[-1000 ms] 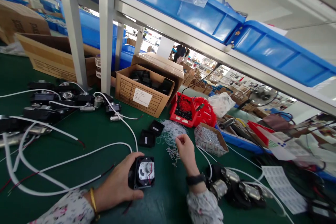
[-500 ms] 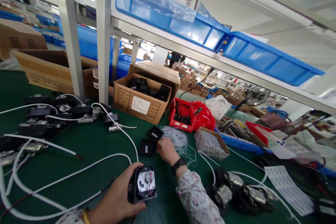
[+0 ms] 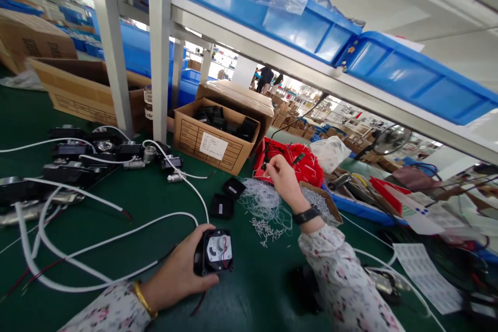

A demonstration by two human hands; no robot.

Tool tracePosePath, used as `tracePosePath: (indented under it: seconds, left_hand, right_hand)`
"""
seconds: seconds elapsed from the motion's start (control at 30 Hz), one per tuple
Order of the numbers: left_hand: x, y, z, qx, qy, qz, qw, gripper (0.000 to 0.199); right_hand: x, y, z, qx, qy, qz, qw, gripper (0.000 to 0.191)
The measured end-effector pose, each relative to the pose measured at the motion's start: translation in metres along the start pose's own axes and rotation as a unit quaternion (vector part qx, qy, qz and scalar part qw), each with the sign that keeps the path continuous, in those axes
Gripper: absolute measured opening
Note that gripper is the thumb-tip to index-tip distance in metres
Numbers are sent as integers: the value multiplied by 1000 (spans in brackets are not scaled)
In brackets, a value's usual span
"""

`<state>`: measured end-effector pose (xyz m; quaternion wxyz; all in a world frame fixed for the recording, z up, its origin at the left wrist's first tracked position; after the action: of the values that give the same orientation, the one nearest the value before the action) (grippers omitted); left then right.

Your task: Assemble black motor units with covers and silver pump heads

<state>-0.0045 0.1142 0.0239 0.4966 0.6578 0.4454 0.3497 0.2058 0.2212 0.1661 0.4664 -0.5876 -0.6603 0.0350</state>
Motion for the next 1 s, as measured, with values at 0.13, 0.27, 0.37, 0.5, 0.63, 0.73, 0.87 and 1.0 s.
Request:
tracePosePath:
  seconds: [0.13, 0.27, 0.37, 0.5, 0.63, 0.73, 0.87, 1.0]
  left_hand:
    - [0, -2, 0, 0, -7, -14, 1000, 65]
    - [1, -5, -2, 18, 7, 2, 1000, 66]
    - [2, -6, -4, 36, 23, 20, 999, 66]
    - [2, -7, -5, 43, 24, 17, 999, 66]
    - [-2, -13, -14, 3, 63, -20, 998, 66]
    - [-11, -21, -17, -32, 77, -42, 996, 70]
    - [-21, -21, -12, -59, 40, -40, 997, 71]
    - [-26, -16, -11, -55, 6, -26, 998, 72]
  right_hand:
    - [-25, -32, -15, 73, -95, 47, 992, 14]
    - [-107, -35, 2, 205, -239, 225, 922, 19]
    - [-176, 0, 14, 152, -277, 303, 899, 18]
    - [-205, 51, -3, -72, -174, 218, 957, 17]
    - [-214, 60, 4, -84, -177, 204, 959, 9]
    - [-219, 51, 23, -94, -192, 184, 960, 16]
    - [-224, 36, 47, -107, -214, 138, 961, 19]
    - [-207, 14, 40, -80, -224, 95, 967, 19]
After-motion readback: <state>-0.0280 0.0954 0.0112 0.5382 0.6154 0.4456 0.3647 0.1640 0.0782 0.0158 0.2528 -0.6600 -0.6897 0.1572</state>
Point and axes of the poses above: each hand's wrist, its own x-axis towards the middle knuckle, its own z-axis out of the palm, y = z × x, the point moved 10 cm from there along x, towards the middle knuckle, and after that the axes turned 13 degrees about y, right-handed, at the moved point
